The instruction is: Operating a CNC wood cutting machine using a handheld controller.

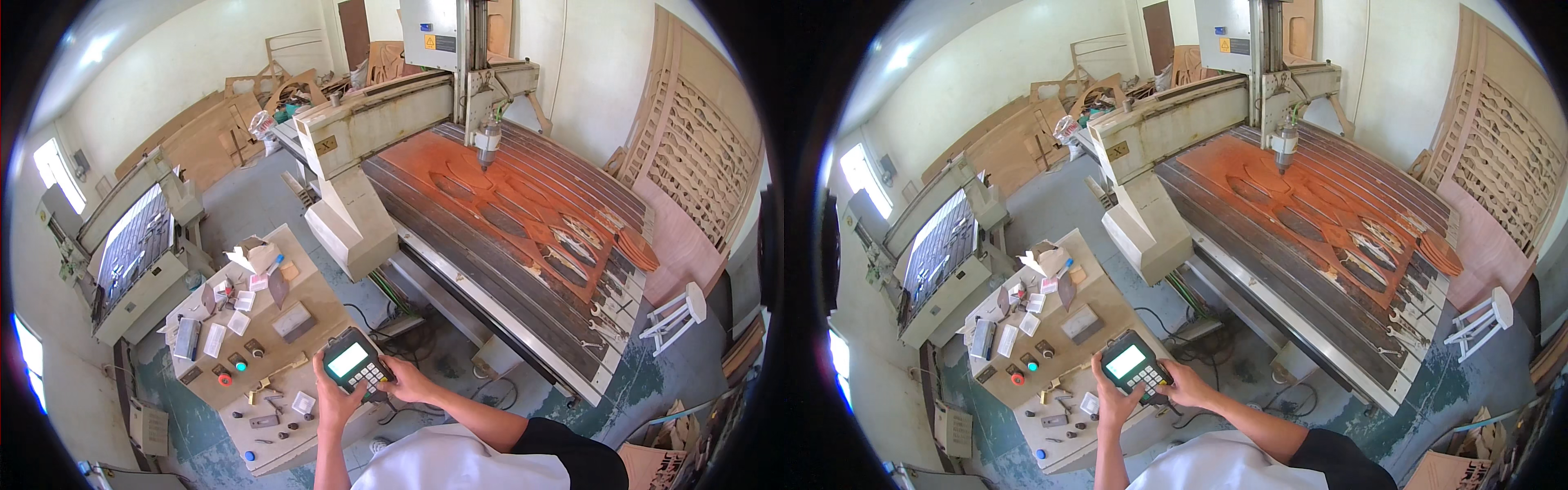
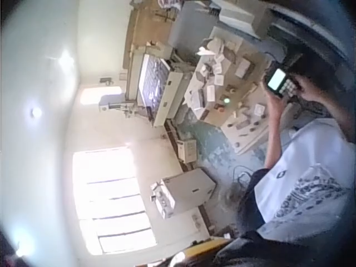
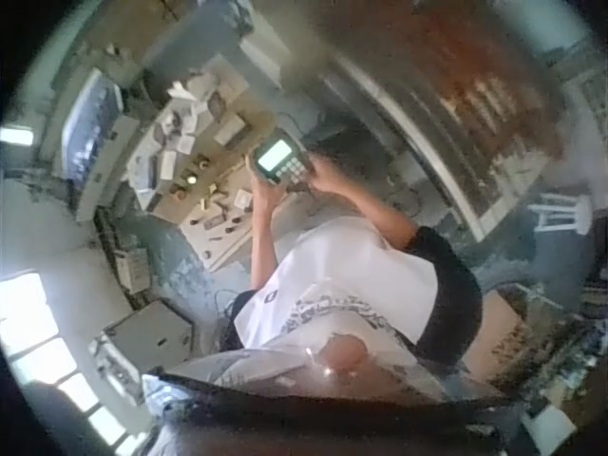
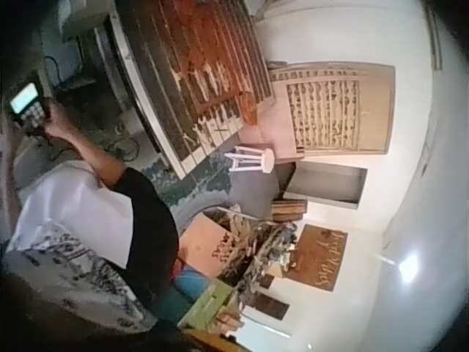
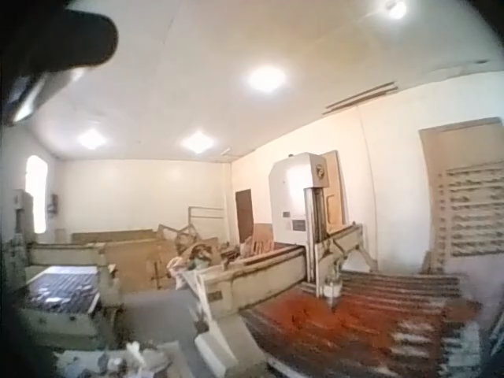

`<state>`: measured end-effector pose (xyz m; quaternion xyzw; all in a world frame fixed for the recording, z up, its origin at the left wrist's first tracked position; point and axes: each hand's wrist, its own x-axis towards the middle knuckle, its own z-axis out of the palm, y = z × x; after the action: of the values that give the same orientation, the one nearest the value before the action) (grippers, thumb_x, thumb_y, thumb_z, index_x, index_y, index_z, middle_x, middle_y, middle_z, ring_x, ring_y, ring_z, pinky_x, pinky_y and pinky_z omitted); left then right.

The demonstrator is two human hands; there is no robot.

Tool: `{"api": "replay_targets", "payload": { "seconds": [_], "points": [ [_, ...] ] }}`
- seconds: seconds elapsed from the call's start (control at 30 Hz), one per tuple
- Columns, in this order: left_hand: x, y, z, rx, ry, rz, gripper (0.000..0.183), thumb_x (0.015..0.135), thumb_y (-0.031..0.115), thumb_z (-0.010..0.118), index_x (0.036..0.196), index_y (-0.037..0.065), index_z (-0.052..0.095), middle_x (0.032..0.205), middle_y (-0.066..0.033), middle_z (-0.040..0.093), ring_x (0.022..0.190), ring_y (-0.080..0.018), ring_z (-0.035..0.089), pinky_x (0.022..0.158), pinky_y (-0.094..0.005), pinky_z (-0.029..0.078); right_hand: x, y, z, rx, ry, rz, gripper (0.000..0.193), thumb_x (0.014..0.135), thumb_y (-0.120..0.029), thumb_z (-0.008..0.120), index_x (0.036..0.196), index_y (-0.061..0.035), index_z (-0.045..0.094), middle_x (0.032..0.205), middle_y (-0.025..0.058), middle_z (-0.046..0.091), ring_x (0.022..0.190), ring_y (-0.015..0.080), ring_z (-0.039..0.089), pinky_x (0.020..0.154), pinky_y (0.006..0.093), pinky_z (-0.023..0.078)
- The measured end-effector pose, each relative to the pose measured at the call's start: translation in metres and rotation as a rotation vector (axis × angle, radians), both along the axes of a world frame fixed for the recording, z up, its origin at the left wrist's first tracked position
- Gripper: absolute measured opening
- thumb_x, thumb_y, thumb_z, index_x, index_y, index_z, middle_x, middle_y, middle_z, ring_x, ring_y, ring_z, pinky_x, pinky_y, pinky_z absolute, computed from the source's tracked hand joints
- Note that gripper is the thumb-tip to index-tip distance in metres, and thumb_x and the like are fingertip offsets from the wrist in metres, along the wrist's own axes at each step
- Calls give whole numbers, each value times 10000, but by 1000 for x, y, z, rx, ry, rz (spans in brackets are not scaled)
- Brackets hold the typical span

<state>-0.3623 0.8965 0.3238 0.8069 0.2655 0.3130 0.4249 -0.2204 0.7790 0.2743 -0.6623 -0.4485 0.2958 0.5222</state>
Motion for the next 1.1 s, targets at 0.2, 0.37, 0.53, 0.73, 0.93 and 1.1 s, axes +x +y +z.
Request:
{"api": "replay_targets", "payload": {
  "seconds": [0.2, 0.37, 0.53, 0.73, 0.93, 1.1],
  "points": [
    [0, -1, 2, -5, -8, -3, 994, 654, -7, 754, 1430, 41, 136, 1126, -210, 585, 1010, -310, 616, 895, -394, 502, -1, 1, -4, 11, -4, -5, 571, 795, -87, 748, 1281, 41, 477, 1074, 242, 639, 941, 345, 672, 751, 395, 557],
    [1, -3, 6, -26, -36, 15, 916, 650, -7, 759, 1383, -4, 212, 1101, -224, 605, 1009, -315, 632, 889, -394, 510, 0, 1, -1, -4, 12, 9, 569, 797, -94, 748, 1279, 39, 477, 1082, 241, 638, 941, 347, 671, 764, 396, 552],
    [-2, 1, 0, 15, 11, 9, 1005, 651, -2, 759, 1437, 40, 134, 1128, -219, 586, 1017, -316, 617, 903, -397, 501, -1, 1, 1, 16, -15, 5, 564, 790, -82, 744, 1276, 38, 483, 1082, 236, 639, 946, 345, 671, 771, 394, 546],
    [-3, 2, -1, -17, 8, 9, 1010, 645, 4, 769, 1437, 39, 143, 1139, -222, 576, 1032, -320, 608, 910, -399, 496, -1, 2, 1, -28, -47, 5, 568, 789, -79, 742, 1279, 40, 481, 1090, 235, 641, 946, 347, 672, 757, 397, 553],
    [-2, 0, 3, -19, 4, 8, 1004, 646, 7, 770, 1435, 37, 149, 1151, -217, 565, 1037, -316, 601, 914, -398, 491, -1, 2, 0, -21, 10, 11, 573, 799, -89, 744, 1287, 43, 474, 1088, 231, 644, 939, 336, 673, 750, 394, 554],
    [-3, 2, -2, -29, 0, 7, 1001, 648, 5, 769, 1433, 34, 149, 1155, -213, 564, 1036, -316, 600, 918, -397, 488, -1, 2, -6, -6, -24, 19, 600, 801, -99, 755, 1304, 47, 461, 1085, 206, 631, 914, 285, 662, 725, 362, 552]
  ]
}}
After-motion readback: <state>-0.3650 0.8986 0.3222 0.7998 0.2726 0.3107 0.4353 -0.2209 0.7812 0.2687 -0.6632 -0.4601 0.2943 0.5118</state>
